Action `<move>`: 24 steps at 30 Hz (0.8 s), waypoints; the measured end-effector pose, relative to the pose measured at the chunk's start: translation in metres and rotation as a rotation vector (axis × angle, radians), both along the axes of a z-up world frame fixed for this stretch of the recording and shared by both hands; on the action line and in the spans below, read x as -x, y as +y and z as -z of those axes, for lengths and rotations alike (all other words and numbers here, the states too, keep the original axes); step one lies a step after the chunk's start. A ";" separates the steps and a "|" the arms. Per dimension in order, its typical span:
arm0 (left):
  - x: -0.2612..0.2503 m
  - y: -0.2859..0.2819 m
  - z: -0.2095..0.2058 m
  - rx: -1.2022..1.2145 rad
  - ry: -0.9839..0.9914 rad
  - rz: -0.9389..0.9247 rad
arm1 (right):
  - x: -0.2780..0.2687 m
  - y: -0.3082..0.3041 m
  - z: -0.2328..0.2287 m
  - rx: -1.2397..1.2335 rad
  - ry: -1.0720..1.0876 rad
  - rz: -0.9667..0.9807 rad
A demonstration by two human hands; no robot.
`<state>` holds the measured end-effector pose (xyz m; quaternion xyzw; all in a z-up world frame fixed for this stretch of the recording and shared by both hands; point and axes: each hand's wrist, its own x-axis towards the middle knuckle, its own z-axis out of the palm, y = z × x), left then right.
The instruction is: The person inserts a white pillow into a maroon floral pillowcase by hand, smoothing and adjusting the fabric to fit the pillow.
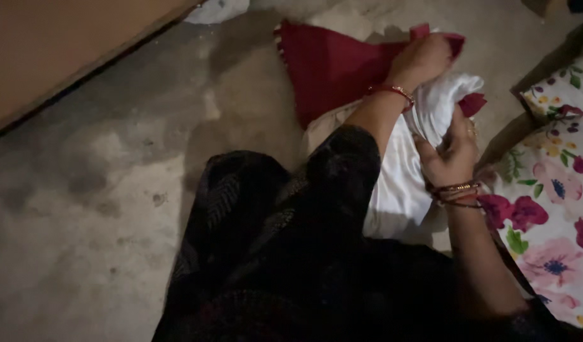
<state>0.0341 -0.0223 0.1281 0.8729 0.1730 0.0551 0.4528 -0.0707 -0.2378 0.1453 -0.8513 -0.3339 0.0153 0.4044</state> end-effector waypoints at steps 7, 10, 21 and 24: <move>0.044 -0.123 -0.007 -0.131 -0.148 0.450 | -0.070 0.016 0.053 0.361 -0.263 -0.041; 0.090 -0.102 0.002 0.138 -0.245 0.394 | -0.097 0.023 0.089 0.466 -0.141 0.082; 0.203 -0.055 0.008 -0.802 -0.368 0.071 | -0.023 0.011 0.078 0.685 0.031 0.340; 0.195 -0.056 0.024 -0.765 -0.300 0.086 | 0.078 0.028 0.077 0.602 -0.224 0.148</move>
